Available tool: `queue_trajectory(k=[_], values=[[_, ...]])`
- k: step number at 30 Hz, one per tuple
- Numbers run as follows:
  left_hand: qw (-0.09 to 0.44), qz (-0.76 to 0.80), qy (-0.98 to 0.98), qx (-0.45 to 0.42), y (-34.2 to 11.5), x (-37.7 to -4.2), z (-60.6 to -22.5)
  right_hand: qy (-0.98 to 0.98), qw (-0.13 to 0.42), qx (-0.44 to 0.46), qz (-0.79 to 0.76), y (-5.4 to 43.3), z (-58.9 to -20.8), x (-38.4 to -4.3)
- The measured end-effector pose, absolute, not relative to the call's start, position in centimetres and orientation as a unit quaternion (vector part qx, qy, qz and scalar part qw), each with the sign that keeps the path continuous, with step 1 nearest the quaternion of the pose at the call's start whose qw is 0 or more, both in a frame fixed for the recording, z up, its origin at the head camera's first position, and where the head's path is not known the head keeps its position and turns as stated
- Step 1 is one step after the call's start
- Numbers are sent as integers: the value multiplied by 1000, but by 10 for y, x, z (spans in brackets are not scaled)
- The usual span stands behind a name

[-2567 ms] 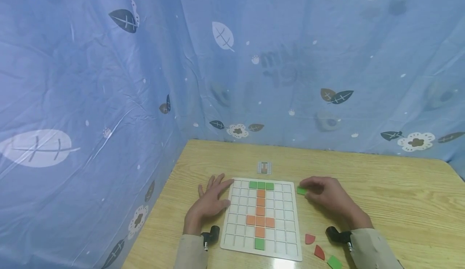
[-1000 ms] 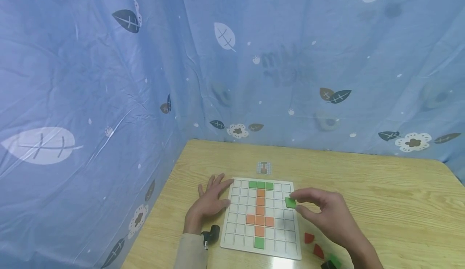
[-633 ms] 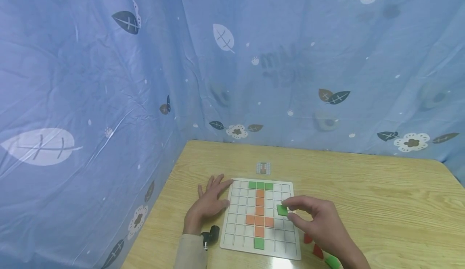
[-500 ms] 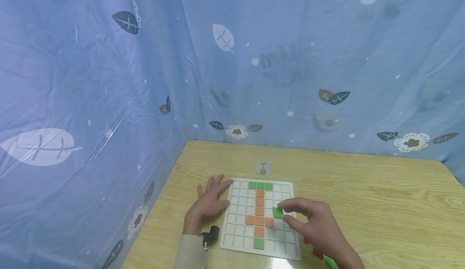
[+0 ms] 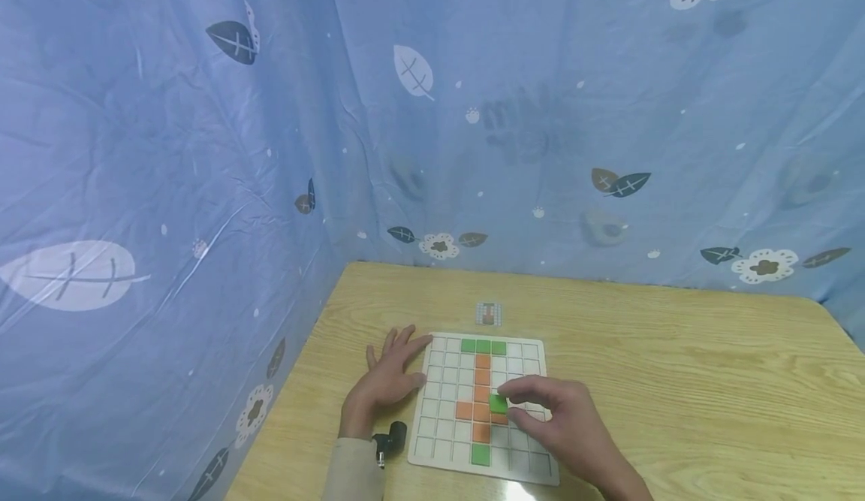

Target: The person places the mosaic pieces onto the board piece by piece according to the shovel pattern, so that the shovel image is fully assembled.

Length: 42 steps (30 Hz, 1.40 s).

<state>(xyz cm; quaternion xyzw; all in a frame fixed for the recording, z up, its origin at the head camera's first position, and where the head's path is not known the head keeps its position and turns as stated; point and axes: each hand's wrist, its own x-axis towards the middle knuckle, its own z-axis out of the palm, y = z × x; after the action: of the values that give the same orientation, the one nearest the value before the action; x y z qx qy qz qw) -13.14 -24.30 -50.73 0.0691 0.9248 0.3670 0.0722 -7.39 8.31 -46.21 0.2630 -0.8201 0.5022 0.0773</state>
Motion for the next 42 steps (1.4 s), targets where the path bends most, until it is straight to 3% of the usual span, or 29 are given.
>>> queue_trajectory(k=[19, 28, 36, 42], values=[[71, 367, 925, 74, -245, -132, -509, -813, 41, 287, 505, 62, -484, -71], [49, 390, 915, 94, -246, -132, -512, -795, 68, 325, 508, 51, -491, -71], [62, 381, 919, 87, -245, -130, -507, -799, 81, 335, 492, 43, -505, -69], [73, 366, 925, 72, -244, -130, -506, -805, 130, 365, 449, 36, -513, -71]])
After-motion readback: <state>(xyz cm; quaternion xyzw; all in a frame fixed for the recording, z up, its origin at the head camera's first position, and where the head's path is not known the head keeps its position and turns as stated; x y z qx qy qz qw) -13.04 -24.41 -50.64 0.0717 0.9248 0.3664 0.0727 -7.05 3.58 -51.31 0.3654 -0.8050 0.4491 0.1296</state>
